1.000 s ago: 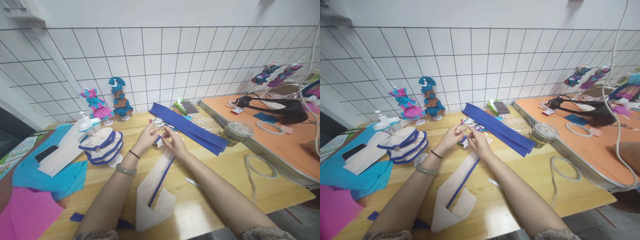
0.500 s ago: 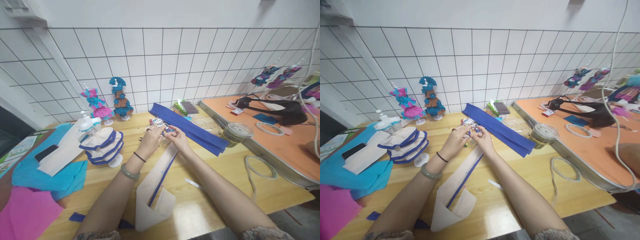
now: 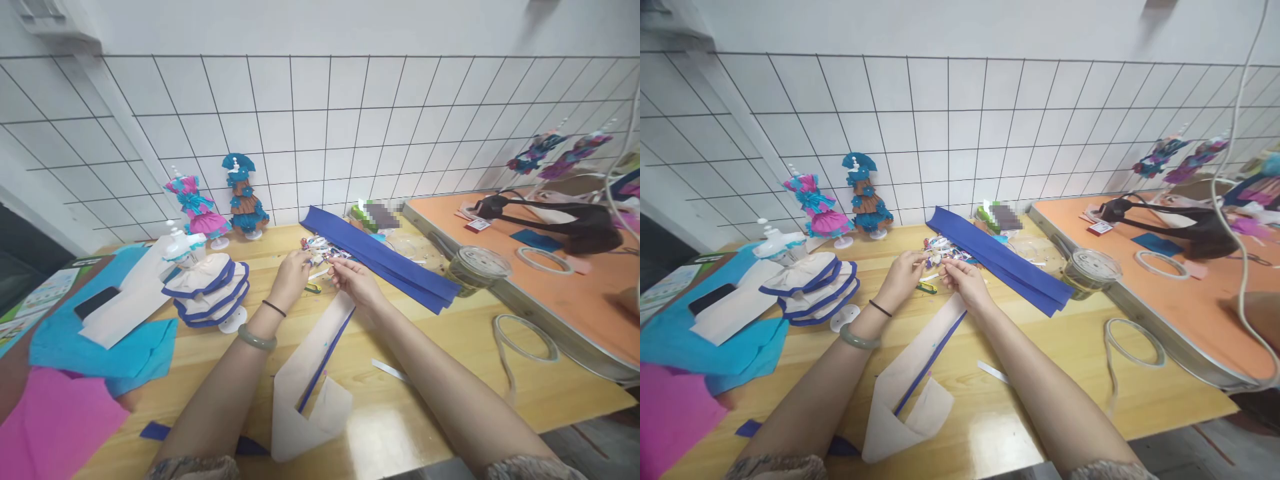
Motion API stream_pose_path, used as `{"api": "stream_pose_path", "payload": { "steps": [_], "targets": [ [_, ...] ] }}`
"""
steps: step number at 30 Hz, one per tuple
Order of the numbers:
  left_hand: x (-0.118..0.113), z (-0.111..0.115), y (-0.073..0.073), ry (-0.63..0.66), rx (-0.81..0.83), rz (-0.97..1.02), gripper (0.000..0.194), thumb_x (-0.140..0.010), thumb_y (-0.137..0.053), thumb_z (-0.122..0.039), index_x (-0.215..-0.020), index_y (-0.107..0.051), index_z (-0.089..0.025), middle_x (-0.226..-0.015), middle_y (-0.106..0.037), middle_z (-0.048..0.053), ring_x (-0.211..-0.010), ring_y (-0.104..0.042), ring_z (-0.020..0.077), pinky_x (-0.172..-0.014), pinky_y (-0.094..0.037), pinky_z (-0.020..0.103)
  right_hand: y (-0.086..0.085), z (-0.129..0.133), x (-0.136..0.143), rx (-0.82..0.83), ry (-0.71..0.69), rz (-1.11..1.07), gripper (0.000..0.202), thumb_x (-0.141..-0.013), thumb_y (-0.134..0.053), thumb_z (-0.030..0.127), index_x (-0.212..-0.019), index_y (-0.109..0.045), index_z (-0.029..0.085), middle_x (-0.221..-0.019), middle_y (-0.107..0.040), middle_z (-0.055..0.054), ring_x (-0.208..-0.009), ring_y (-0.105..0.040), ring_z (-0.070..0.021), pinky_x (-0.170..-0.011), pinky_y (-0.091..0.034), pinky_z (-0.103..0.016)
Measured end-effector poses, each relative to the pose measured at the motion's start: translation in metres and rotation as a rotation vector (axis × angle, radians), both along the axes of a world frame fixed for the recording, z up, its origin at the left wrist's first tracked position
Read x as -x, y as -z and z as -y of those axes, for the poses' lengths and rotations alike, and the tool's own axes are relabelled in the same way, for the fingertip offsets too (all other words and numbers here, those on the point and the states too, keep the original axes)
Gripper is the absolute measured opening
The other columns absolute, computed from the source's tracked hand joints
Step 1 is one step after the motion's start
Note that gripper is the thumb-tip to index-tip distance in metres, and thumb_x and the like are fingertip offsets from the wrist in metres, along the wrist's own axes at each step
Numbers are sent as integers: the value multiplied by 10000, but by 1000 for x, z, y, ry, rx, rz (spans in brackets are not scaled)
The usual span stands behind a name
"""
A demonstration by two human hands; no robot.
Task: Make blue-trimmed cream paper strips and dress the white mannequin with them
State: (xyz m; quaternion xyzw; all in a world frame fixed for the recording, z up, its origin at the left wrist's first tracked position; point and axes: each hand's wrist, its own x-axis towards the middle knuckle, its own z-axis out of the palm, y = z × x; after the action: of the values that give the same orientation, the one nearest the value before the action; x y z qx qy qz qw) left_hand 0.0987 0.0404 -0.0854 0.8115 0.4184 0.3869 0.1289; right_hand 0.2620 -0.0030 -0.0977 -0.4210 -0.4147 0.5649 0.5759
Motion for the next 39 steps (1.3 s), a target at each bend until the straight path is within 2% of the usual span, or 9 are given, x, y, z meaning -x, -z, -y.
{"api": "stream_pose_path", "payload": {
  "steps": [4, 7, 14, 21, 28, 34, 36, 39],
  "targets": [
    [-6, 9, -11, 125, 56, 29, 223, -845, -462, -165, -908, -675, -180, -932, -684, 44, -895, -616, 154, -827, -478, 272, -3, 3, 4, -30, -23, 31, 365, -651, -689, 433, -903, -658, 171, -717, -599, 7, -527, -485, -56, -498, -345, -202],
    [-8, 15, -16, 151, 85, 45, 227, -848, -461, -191, -920, -676, -177, -943, -688, 46, -896, -614, 162, -827, -467, 280, -5, 4, 4, -58, -21, 76, 352, -663, -675, 445, -881, -660, 169, -694, -585, 14, -516, -472, -55, -497, -339, -203],
    [-10, 20, -19, 123, 148, 92, 228, -829, -461, -214, -784, -681, -173, -812, -679, 42, -794, -598, 167, -746, -453, 273, -3, 3, 4, -153, 32, 218, 354, -693, -642, 445, -913, -680, 170, -677, -582, 15, -536, -474, -83, -551, -376, -239],
    [-10, 14, -11, 62, 270, 187, 232, -784, -480, -257, -684, -663, -156, -587, -598, -13, -574, -544, 124, -546, -411, 219, -3, 5, 4, -209, 80, 284, 344, -683, -666, 419, -934, -715, 189, -692, -599, 6, -580, -475, -97, -579, -382, -249],
    [-14, 16, -15, -5, 310, 279, 211, -751, -492, -260, -656, -642, -146, -619, -616, -2, -607, -550, 121, -580, -415, 215, -2, 6, 9, -132, 17, 181, 392, -679, -661, 440, -977, -708, 190, -724, -599, -2, -525, -453, -70, -531, -368, -237],
    [-11, 14, -15, -46, 310, 311, 197, -744, -489, -242, -671, -641, -139, -632, -621, 6, -627, -558, 122, -604, -422, 216, -7, 9, 9, -69, -39, -81, 414, -657, -688, 403, -1032, -684, 228, -754, -578, 1, -531, -440, -67, -529, -372, -235],
    [-9, 13, -14, -42, 300, 308, 214, -759, -477, -247, -683, -645, -137, -639, -625, 9, -635, -563, 125, -608, -426, 218, -9, 9, 7, -70, -36, -76, 415, -669, -678, 401, -1049, -675, 234, -755, -573, 4, -533, -435, -67, -541, -377, -238],
    [-9, 14, -15, -17, 262, 281, 256, -798, -450, -271, -710, -652, -141, -658, -633, 7, -633, -567, 125, -595, -424, 215, -8, 9, 6, -115, -9, 82, 423, -697, -647, 420, -1071, -668, 222, -754, -575, 4, -538, -433, -74, -567, -389, -250]
  ]
}}
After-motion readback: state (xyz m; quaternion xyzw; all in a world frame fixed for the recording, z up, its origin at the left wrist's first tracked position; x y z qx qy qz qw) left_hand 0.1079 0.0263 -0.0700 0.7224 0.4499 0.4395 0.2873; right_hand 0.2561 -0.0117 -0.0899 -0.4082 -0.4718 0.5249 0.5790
